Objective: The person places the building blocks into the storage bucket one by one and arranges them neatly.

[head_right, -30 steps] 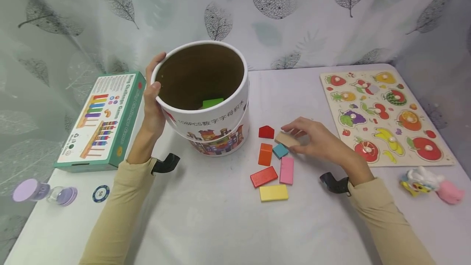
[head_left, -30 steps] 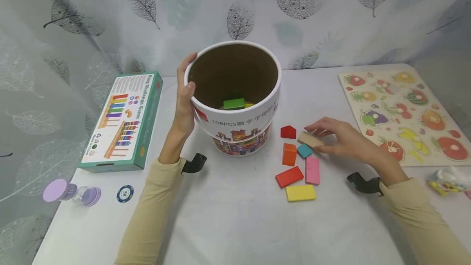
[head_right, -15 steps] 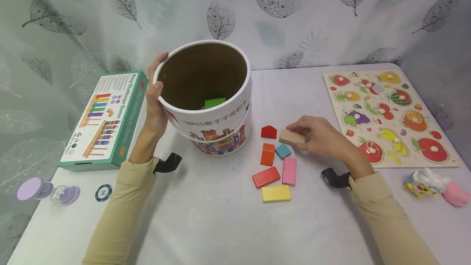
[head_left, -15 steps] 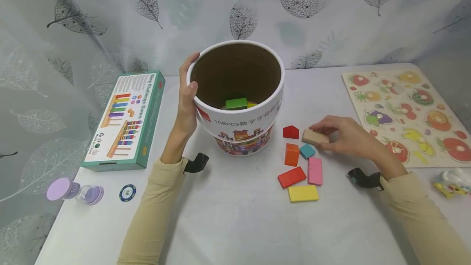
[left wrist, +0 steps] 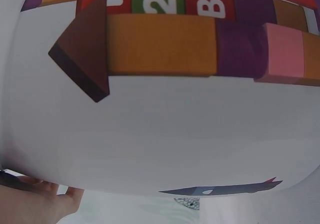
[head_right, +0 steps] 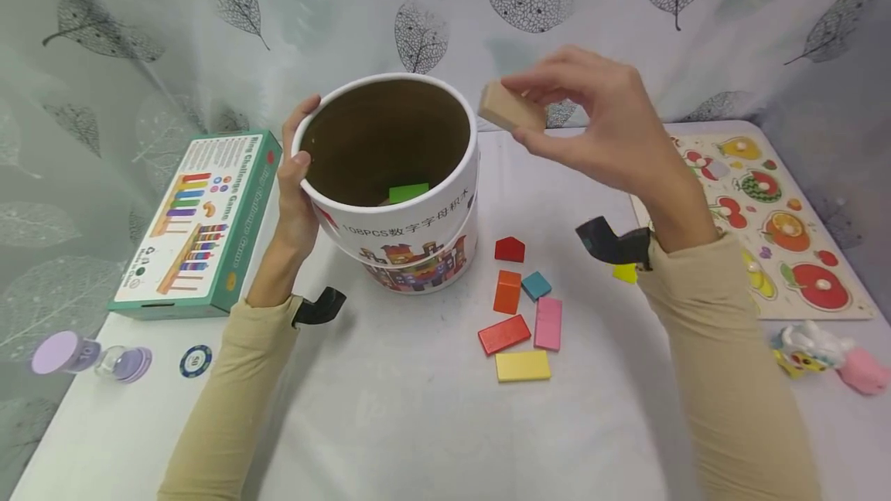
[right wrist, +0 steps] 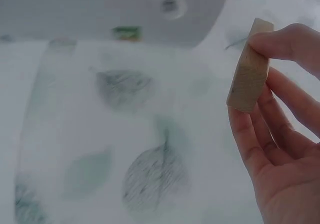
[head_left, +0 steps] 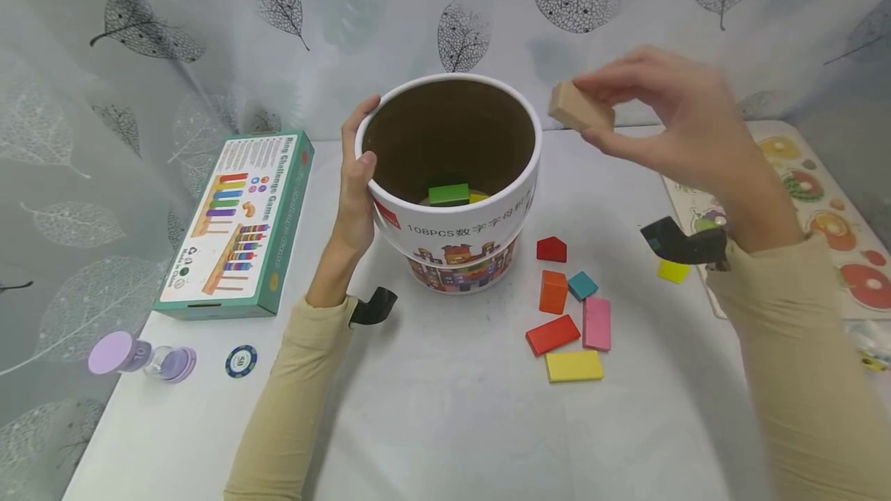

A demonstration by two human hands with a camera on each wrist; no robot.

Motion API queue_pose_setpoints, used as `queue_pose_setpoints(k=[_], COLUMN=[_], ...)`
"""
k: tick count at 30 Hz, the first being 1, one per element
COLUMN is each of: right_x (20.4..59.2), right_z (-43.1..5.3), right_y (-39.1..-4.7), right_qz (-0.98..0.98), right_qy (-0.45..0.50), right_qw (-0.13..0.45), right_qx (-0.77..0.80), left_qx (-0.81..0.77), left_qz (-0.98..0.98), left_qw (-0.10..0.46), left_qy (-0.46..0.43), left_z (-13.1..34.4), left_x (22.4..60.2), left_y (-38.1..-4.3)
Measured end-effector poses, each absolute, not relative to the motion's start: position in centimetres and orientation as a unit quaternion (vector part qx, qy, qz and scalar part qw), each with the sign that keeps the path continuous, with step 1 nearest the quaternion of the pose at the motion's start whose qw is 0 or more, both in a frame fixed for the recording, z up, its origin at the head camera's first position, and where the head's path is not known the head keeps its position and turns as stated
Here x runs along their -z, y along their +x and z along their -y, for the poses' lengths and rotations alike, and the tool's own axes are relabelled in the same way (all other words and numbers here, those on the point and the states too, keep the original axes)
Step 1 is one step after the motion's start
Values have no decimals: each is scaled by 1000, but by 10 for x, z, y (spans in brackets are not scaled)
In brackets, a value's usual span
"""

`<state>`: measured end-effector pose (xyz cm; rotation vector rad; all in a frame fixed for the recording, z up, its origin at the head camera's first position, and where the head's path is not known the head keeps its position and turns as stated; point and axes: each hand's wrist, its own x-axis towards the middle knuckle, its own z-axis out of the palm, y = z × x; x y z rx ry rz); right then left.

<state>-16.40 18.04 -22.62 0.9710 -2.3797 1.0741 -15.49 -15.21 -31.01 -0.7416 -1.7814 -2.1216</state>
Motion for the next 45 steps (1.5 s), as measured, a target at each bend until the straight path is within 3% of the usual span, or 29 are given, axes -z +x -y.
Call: queue_pose_setpoints(k=[7,13,23,30,38,45], right_x=[201,201,199,204,242,310], right_z=[-132,-114,-108,-129,-170,-184], right_y=[-172,-174,-171,-171,-168,-159], right_qz=[778,768,773,744,720,814], right_qy=[446,468,456,462,420,364], right_qw=[164,158,133,136,106,3], right_qx=[-411,-409,-421,-463,-541,-452], left_qx=[733,728,724,726,726,729], left_qz=[615,624,628,624,622,620], left_qw=[132,134,136,138,142,140], left_qy=[-258,-252,-251,-255,-259,-254], left_z=[150,150,151,151,150,151], left_x=[311,311,312,312,309,310], left_y=[-155,-154,-154,-155,-157,-156])
